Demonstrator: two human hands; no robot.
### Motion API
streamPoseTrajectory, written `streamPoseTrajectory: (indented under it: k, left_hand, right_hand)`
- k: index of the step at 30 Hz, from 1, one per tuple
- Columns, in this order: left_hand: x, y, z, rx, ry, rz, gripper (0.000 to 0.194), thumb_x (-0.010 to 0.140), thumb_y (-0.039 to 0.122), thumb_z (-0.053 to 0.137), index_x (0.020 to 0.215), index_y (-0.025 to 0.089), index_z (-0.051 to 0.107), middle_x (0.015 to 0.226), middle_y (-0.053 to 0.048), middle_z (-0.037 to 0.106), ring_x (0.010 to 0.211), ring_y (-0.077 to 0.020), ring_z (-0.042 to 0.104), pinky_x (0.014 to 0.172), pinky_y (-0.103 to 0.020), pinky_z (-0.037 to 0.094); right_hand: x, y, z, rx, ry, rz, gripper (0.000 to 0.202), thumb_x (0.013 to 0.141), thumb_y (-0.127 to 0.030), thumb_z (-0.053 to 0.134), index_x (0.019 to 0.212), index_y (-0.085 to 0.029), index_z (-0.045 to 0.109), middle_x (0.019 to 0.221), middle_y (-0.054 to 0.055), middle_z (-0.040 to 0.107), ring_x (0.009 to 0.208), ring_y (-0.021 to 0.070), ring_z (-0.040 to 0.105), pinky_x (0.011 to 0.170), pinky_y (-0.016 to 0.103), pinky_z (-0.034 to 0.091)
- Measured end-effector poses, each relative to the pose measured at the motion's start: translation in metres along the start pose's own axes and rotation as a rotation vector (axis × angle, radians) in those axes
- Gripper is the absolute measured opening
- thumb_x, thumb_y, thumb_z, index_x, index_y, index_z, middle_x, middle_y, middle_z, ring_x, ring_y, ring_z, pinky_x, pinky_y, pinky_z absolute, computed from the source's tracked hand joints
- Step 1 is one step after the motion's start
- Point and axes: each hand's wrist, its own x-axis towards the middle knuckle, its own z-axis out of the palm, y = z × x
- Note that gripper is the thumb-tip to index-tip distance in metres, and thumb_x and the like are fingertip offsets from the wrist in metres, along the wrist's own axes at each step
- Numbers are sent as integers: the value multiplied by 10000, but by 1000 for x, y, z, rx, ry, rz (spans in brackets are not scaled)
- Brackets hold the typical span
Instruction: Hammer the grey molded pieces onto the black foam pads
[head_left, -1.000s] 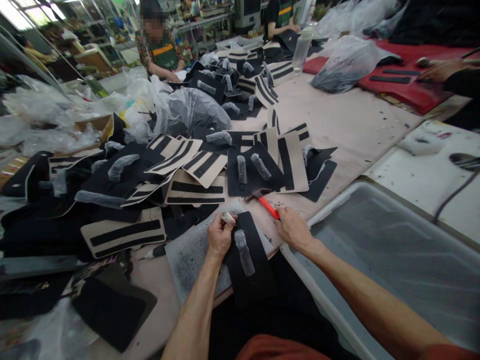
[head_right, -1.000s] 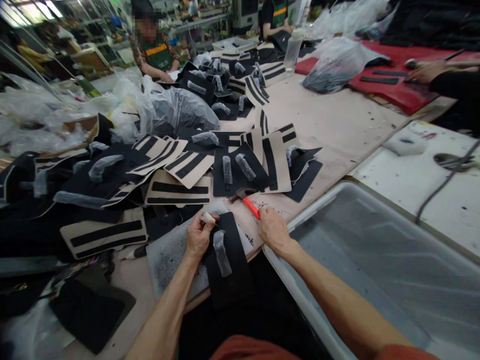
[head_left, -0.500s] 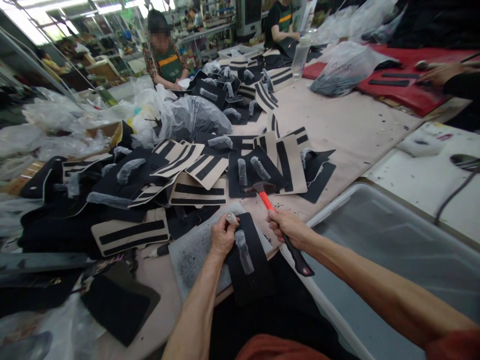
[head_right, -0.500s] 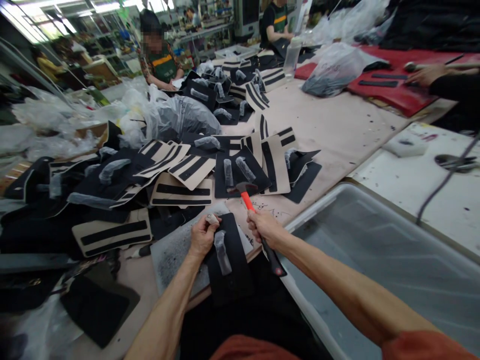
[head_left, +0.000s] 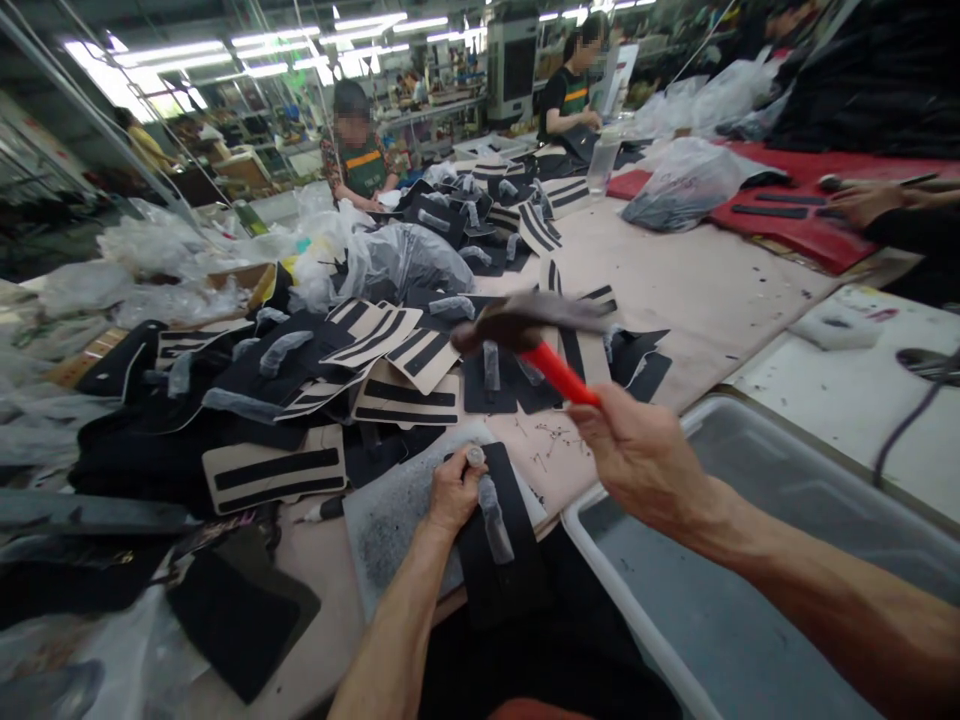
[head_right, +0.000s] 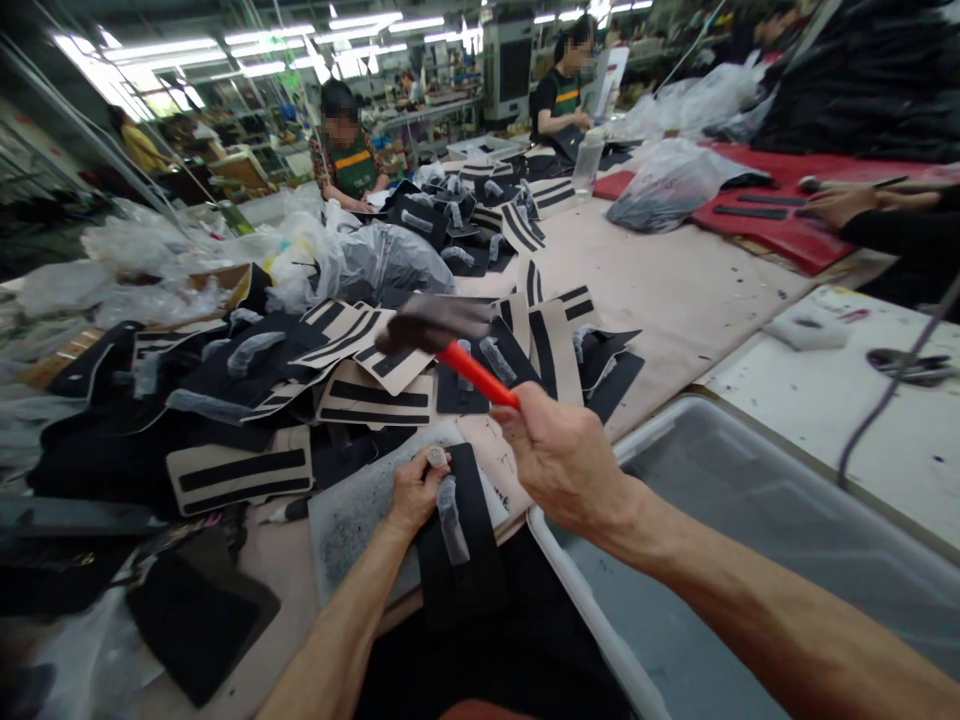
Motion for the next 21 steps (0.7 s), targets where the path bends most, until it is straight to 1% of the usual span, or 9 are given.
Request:
streamPoseTrajectory:
  k: [1, 2, 3, 6, 8, 12, 16, 19, 21]
  left_hand:
    - [0, 0, 0, -2, 2, -3, 156, 874, 240, 586, 986, 225, 693, 943, -38, 747, 880, -196, 697, 838, -309, 525]
    - [0, 0, 0, -1, 6, -7, 157, 872, 238, 588, 986, 225, 694, 938, -37, 747, 875, -196, 696, 833, -307, 525]
    - [0, 0, 0, 3, 6, -10, 156, 867, 235, 592, 982, 224, 695, 923, -35, 745, 862, -195, 696, 820, -304, 525]
    - [-1, 0, 0, 29, -9, -10, 154, 847, 209, 602, 968, 222, 695, 861, -25, 736, 807, -190, 690, 769, -291, 519]
    - [-1, 0, -1, 30, -16, -8, 163, 844, 195, 599, 972, 226, 694, 854, -20, 736, 797, -184, 689, 757, -285, 515]
    - [0, 2, -1, -9, 2, 1, 167, 844, 195, 597, 973, 231, 696, 917, -20, 748, 846, -185, 696, 805, -291, 524]
    - [-1, -3, 1, -20, 5, -15, 164, 850, 230, 597, 977, 226, 700, 923, -21, 751, 861, -198, 701, 810, -307, 537]
    - [-1, -10, 3, -27, 28, -38, 199, 846, 279, 614, 1014, 213, 697, 938, -27, 756, 870, -208, 708, 821, -316, 546]
    - [-1, -13, 4, -41, 44, -48, 223, 832, 295, 627, 1023, 206, 701, 945, -33, 760, 881, -217, 712, 831, -322, 550]
  right_hand:
    - [-1, -2, 0, 45, 78, 37, 412, 1017, -492, 229, 848, -224, 493, 629, 16, 507, 517, 139, 443, 541, 285, 276]
    - [-5, -3, 3, 62, 87, 52, 425, 1015, -494, 210, 845, -226, 491, 630, 20, 508, 522, 143, 452, 543, 287, 282]
    - [-10, -1, 9, 44, 27, 52, 430, 1012, -490, 206, 823, -226, 488, 626, 27, 512, 522, 147, 454, 538, 292, 275]
    - [-27, 14, 29, -121, -387, 19, 393, 998, -460, 280, 779, -215, 497, 600, 41, 535, 493, 149, 435, 515, 304, 205]
    - [-33, 28, 38, -217, -527, 60, 363, 1002, -445, 313, 834, -205, 527, 612, 39, 561, 499, 155, 455, 522, 306, 183]
    - [-34, 55, 54, -215, -508, 169, 372, 1025, -419, 284, 906, -195, 555, 691, 47, 608, 605, 174, 542, 560, 289, 260]
    - [-35, 78, 91, -129, -551, 292, 377, 1035, -336, 277, 929, -169, 597, 791, 65, 643, 727, 177, 594, 654, 276, 376]
    - [-33, 75, 112, -179, -457, 306, 294, 1004, -290, 364, 1055, -134, 608, 983, 125, 644, 866, 213, 604, 759, 312, 419]
    - [-32, 58, 117, -175, -328, 238, 288, 979, -291, 415, 1156, -138, 583, 1113, 149, 606, 989, 245, 581, 856, 354, 425]
